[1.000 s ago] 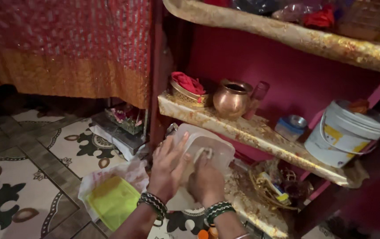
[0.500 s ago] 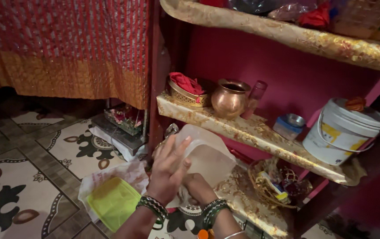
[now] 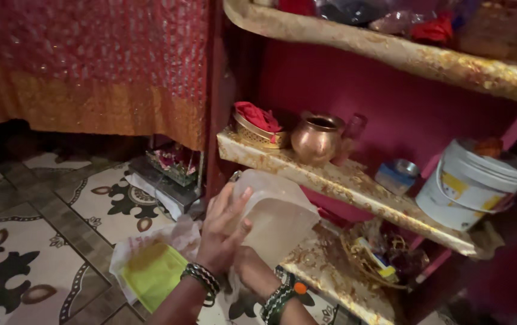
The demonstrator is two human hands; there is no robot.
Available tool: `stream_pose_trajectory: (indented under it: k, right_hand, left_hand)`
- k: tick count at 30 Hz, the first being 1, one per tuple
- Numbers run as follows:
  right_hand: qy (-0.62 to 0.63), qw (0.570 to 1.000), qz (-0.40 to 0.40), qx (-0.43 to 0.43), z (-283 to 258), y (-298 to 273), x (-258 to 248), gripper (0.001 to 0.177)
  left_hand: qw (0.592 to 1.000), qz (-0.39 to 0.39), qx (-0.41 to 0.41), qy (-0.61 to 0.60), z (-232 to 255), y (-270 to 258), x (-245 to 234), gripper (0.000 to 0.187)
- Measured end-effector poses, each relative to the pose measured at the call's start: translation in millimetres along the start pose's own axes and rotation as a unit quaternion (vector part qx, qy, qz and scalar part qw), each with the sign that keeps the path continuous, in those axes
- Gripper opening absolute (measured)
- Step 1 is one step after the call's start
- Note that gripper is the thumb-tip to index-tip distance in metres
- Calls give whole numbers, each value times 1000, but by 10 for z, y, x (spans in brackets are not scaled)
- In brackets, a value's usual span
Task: The person cleans various small objects and containers using a cloth while sitting on the floor, handling items like a yellow lid and several small jars.
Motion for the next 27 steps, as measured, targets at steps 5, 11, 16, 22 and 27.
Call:
stream_pose_trajectory:
  k: [5, 11, 16, 22, 27]
  right_hand:
    - [-44, 990, -122, -63, -167, -214, 212, 49]
    - [-106, 987, -95, -69, -236, -339, -293, 40]
    - [19, 991, 63, -113, -698, -525, -428, 47]
    - [-500, 832, 240, 2, -660, -339, 408, 36]
    - [-655, 732, 187, 24, -571, -265, 367, 21]
  left_hand:
    - [996, 66, -48, -20, -403, 138, -381, 59]
    - [989, 139, -47, 8, -545, 261, -755, 58]
    - [988, 132, -14, -83, -397, 246, -543, 62]
    - [998, -13, 35, 52, 183, 152, -134, 57]
    - [999, -9, 4, 35, 285, 196, -93, 54]
Point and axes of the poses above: each hand's wrist, its own y-axis towards the middle knuckle, its own x-axis out of the palm, z = x × y, the point moved 4 cm from there along y, towards the middle knuckle, and after that the axes turned 10 degrees about x, right-handed, at the moved point
